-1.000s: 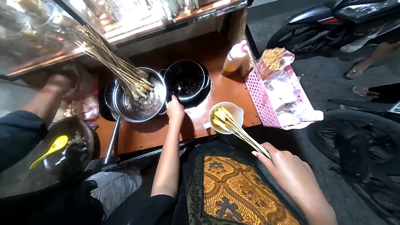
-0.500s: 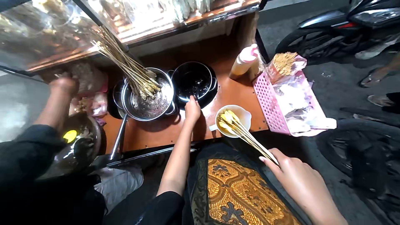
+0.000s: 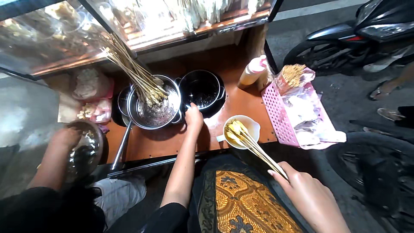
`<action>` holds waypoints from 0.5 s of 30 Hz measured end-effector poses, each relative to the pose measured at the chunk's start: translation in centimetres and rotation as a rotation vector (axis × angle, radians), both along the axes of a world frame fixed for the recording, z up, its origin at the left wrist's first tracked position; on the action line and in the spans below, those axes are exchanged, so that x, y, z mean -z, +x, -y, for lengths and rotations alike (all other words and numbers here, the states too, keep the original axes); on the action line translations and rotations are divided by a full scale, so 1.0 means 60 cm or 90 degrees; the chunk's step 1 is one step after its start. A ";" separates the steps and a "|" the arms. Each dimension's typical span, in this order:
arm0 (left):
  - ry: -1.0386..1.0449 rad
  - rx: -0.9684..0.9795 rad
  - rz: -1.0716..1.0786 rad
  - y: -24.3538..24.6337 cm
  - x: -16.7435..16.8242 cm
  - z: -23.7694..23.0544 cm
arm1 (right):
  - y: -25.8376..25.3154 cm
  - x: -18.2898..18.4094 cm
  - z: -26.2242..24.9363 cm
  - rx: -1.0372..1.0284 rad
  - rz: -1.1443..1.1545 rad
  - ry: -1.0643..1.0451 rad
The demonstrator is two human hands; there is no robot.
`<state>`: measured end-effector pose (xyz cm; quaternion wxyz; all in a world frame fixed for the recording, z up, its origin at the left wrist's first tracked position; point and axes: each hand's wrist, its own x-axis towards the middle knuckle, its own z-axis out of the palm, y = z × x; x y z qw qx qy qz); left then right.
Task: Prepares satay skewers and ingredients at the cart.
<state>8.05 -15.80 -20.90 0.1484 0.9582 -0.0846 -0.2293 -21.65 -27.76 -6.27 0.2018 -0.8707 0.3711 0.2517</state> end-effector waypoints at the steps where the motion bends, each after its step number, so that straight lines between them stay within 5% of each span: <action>1: -0.012 -0.004 0.001 0.002 0.008 0.002 | 0.000 -0.001 -0.001 0.000 0.000 -0.002; 7: -0.102 0.038 -0.056 0.001 0.036 0.014 | 0.003 -0.004 -0.002 0.004 -0.010 -0.002; 15: 0.040 0.077 -0.069 -0.004 -0.047 0.012 | 0.008 -0.005 -0.002 0.002 -0.014 0.009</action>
